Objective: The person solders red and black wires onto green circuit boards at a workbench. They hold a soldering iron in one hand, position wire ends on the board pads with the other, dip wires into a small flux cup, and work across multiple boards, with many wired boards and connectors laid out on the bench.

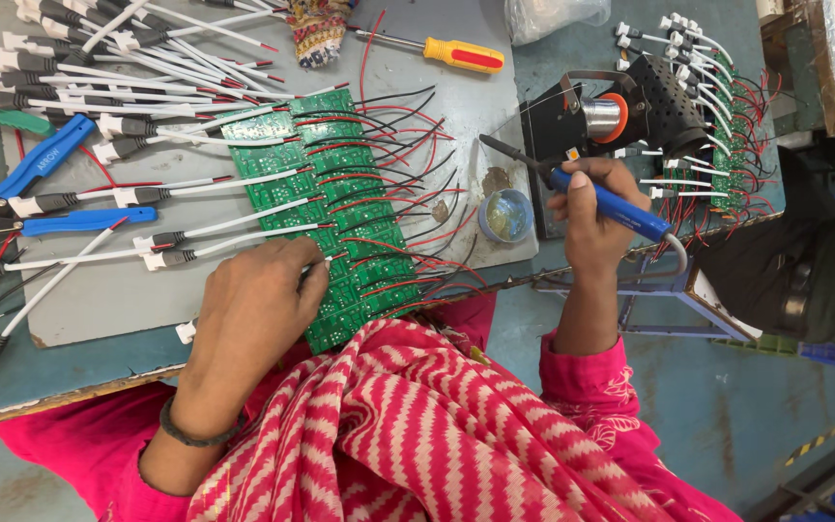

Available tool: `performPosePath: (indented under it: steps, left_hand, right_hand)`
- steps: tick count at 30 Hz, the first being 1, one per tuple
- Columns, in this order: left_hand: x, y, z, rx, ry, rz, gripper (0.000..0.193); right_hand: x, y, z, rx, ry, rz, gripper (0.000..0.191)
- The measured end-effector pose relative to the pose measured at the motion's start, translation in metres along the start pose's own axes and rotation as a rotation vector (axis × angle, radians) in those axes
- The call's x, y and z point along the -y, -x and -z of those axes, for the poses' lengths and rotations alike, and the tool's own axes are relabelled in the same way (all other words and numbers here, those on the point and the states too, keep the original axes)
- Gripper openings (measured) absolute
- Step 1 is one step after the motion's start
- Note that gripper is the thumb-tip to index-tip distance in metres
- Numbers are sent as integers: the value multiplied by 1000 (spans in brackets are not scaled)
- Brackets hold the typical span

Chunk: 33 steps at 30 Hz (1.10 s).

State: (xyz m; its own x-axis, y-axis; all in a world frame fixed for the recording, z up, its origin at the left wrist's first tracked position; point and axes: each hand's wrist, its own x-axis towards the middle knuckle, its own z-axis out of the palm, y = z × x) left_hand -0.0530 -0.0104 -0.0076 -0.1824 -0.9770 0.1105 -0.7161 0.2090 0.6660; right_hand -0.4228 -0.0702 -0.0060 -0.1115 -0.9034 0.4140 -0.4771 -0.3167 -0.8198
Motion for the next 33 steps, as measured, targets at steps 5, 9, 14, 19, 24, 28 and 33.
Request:
performPosePath:
  steps: [5,9,14,19,24,28,33]
  left_hand:
    - [0,0,0,8,2,13,16]
    - [0,0,0,11,8,23,16]
    - [1,0,-1,8,2,18,16]
    - [1,0,0,2,1,13,16]
    - [1,0,0,-1,-12,13,16]
    - [1,0,0,-2,-11,9,16]
    - [1,0,0,-6,-7,3,16]
  right_hand:
    - [-2,1,2,-16,-1,-5,19]
    - [-5,1,3,-32,-17,-23,19]
    - [-6,3,4,-46,-35,-22,21]
    - [-3,6,9,-90,-37,-6,21]
    - [-3,8,11,-74,-30,-13,21]
    - [-4,10,12,-70,-30,-20,21]
    - [-3,18,17,-112,-30,-1,21]
